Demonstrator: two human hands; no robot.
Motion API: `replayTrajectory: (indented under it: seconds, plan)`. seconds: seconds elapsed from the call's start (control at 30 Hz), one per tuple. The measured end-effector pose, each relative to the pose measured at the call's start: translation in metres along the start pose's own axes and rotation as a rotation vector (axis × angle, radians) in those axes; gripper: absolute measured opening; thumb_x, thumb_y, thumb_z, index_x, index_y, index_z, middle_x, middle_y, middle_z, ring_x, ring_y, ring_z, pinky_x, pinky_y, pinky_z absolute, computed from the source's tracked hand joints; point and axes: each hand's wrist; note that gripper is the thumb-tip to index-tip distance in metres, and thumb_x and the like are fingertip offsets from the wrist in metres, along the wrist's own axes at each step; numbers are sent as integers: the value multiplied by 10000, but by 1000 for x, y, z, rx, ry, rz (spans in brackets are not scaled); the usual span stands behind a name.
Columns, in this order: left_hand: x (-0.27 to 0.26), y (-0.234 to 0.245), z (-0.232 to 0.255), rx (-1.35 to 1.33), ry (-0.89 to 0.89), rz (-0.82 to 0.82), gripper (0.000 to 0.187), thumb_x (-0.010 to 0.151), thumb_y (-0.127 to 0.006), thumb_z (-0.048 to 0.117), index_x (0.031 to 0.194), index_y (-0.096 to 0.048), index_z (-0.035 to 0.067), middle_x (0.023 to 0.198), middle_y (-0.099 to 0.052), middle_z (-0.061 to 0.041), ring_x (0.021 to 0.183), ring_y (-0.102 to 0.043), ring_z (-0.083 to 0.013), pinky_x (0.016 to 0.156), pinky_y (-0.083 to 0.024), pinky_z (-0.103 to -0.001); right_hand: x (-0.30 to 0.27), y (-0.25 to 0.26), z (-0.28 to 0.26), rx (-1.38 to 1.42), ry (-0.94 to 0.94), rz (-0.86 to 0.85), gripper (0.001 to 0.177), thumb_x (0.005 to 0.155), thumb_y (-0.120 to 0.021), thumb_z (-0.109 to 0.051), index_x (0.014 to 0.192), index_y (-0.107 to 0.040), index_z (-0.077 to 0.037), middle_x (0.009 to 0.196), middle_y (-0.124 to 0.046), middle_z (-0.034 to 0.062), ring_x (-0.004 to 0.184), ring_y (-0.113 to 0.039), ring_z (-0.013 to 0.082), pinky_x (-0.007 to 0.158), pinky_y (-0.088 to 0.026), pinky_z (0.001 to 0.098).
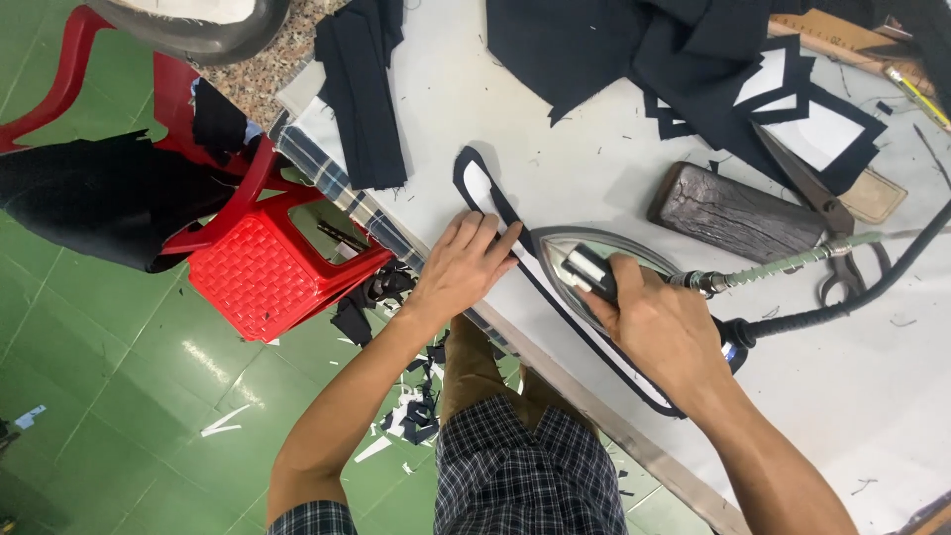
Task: The person irons a long, narrow strip of black fabric with a white center on a white work table. They repeatedly move the iron back and forth along the fabric, adjusting its position with their left hand. The person also briefly handles a small rectangular piece of black fabric and a pair of scissors.
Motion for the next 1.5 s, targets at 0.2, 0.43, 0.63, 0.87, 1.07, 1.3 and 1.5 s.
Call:
replayTrajectory:
  seconds: [0.2,0.43,0.63,0.87,1.07,1.3,1.5]
  plan:
    - [-7,0,-1,-27,2,18,421,1063,-503,393,1347,-636,113,1164,-540,-160,1159,-513,-308,1094,-433,-461,21,-1,-5,1,21,104,451,995,-553,-441,1187,-584,-34,664,-697,122,635,-752,340,591,-589,457]
    - [-9,0,-6,-72,-10,25,384,1062,-520,352,1322,-646,98,1182,-556,-162,1174,-526,-304,1093,-441,-463,20,13,-16,-11,95,86,399,976,-582,-394,1148,-623,-36,656,-720,120,630,-760,319,580,-592,430]
    - [19,5,-19,1,24,88,306,1034,-554,173,1324,-646,140,976,-505,-81,972,-537,-241,924,-498,-391,21,15,-18,22,89,61,377,977,-589,-361,1161,-611,-33,656,-718,128,630,-759,320,582,-587,429]
    - [12,7,-25,16,20,64,319,1029,-580,291,1276,-681,116,1027,-538,-104,1048,-537,-264,980,-474,-420,25,14,-16,18,67,40,382,987,-568,-370,1173,-601,-38,666,-721,131,634,-759,322,585,-585,439]
    - [-3,1,-23,-26,51,30,419,1055,-523,378,1347,-641,100,1159,-559,-144,1174,-522,-304,1098,-429,-466,41,9,-22,19,24,123,412,1003,-566,-408,1151,-595,-24,644,-692,135,625,-746,340,588,-580,462]
    - [-3,3,-24,-83,40,69,402,1040,-576,328,1321,-652,50,1180,-564,-176,1182,-524,-342,1100,-440,-499,46,19,-30,-1,87,100,392,985,-587,-385,1139,-619,-26,643,-711,142,632,-757,334,597,-587,445]
    - [24,24,-34,-12,17,144,134,1019,-565,154,1055,-678,93,930,-491,-80,914,-526,-244,854,-497,-389,43,19,-31,12,118,130,380,978,-600,-365,1118,-623,-12,627,-700,143,611,-749,334,570,-582,448]
Point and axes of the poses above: each hand's wrist, its own x-axis towards the middle knuckle, its own y-axis out of the back of the hand, z = x × y
